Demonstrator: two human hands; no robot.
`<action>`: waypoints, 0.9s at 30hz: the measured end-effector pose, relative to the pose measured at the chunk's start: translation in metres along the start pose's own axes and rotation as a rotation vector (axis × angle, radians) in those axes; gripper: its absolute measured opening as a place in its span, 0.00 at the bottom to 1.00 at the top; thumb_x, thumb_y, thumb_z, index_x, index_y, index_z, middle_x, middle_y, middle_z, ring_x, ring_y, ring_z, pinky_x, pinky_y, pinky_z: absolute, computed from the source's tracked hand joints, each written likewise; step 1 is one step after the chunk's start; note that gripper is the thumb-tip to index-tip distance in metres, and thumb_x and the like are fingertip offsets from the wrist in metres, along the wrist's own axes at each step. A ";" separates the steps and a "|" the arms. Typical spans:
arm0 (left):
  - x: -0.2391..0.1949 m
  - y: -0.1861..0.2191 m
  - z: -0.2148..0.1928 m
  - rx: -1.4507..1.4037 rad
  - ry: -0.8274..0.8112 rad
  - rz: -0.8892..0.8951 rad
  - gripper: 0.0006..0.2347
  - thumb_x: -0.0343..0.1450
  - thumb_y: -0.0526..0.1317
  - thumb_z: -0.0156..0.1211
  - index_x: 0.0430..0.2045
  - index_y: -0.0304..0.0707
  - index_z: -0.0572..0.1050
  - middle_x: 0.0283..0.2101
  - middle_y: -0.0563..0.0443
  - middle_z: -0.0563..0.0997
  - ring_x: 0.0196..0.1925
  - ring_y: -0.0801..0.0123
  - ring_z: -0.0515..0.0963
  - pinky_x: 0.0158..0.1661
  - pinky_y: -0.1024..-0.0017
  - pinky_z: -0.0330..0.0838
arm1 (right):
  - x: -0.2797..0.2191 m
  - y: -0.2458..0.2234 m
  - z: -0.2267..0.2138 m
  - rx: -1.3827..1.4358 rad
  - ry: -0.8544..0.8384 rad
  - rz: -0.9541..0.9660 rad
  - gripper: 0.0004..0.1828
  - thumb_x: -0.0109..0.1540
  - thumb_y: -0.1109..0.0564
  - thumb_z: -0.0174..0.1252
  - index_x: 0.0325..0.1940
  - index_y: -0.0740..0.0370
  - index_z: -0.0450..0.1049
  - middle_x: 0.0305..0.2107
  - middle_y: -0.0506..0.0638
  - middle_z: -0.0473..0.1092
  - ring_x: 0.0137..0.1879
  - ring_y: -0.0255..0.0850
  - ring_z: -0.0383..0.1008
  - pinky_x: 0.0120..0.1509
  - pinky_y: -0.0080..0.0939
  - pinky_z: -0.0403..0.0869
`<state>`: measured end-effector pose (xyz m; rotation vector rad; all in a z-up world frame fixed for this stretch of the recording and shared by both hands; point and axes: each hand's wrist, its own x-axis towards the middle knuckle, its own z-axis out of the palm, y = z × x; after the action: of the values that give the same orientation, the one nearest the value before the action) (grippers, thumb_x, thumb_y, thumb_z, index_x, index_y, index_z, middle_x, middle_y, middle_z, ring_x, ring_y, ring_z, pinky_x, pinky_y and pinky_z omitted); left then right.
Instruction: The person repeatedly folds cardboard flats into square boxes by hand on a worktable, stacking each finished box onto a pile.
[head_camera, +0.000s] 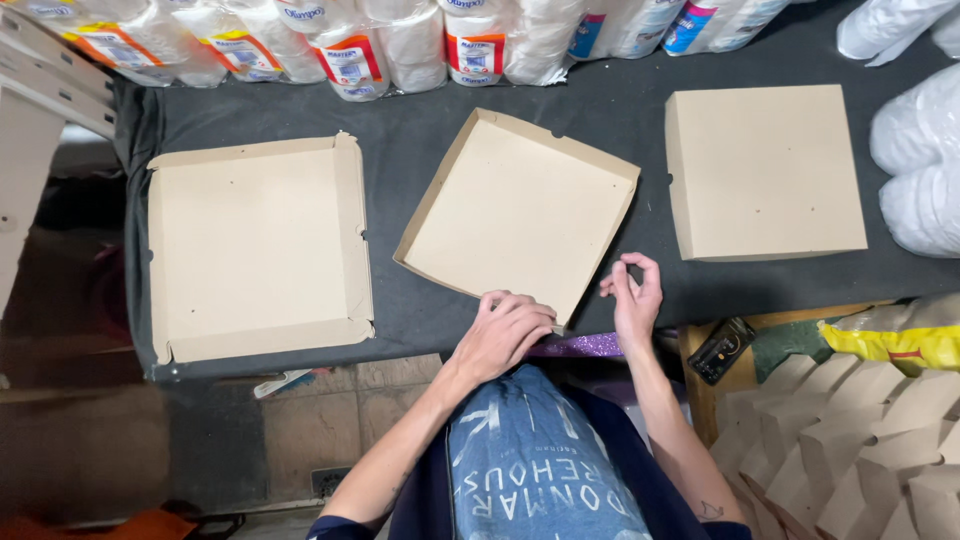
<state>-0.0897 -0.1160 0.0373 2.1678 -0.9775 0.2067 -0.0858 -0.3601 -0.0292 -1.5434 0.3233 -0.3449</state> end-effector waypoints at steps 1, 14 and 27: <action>0.004 0.010 -0.003 -0.069 0.025 -0.018 0.08 0.80 0.48 0.48 0.40 0.55 0.76 0.46 0.66 0.80 0.54 0.73 0.75 0.58 0.64 0.61 | 0.006 0.002 -0.004 0.083 0.118 0.115 0.14 0.72 0.55 0.52 0.58 0.65 0.62 0.52 0.53 0.61 0.39 0.37 0.74 0.40 0.31 0.78; 0.040 0.051 -0.090 -1.455 0.705 -0.272 0.09 0.75 0.40 0.50 0.42 0.33 0.69 0.46 0.37 0.81 0.52 0.54 0.77 0.56 0.54 0.69 | 0.044 -0.034 -0.035 0.530 0.070 0.247 0.24 0.72 0.34 0.42 0.69 0.42 0.61 0.68 0.50 0.62 0.69 0.47 0.69 0.74 0.54 0.69; 0.089 0.017 0.066 -0.983 0.441 -0.859 0.18 0.81 0.50 0.33 0.62 0.40 0.55 0.57 0.36 0.67 0.58 0.55 0.70 0.62 0.45 0.65 | 0.090 -0.069 -0.179 0.168 0.631 0.134 0.27 0.71 0.42 0.61 0.71 0.47 0.63 0.64 0.53 0.60 0.71 0.46 0.59 0.76 0.54 0.57</action>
<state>-0.0492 -0.2206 0.0370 1.3397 0.1715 -0.1836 -0.0790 -0.5601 0.0405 -1.2098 0.8628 -0.7333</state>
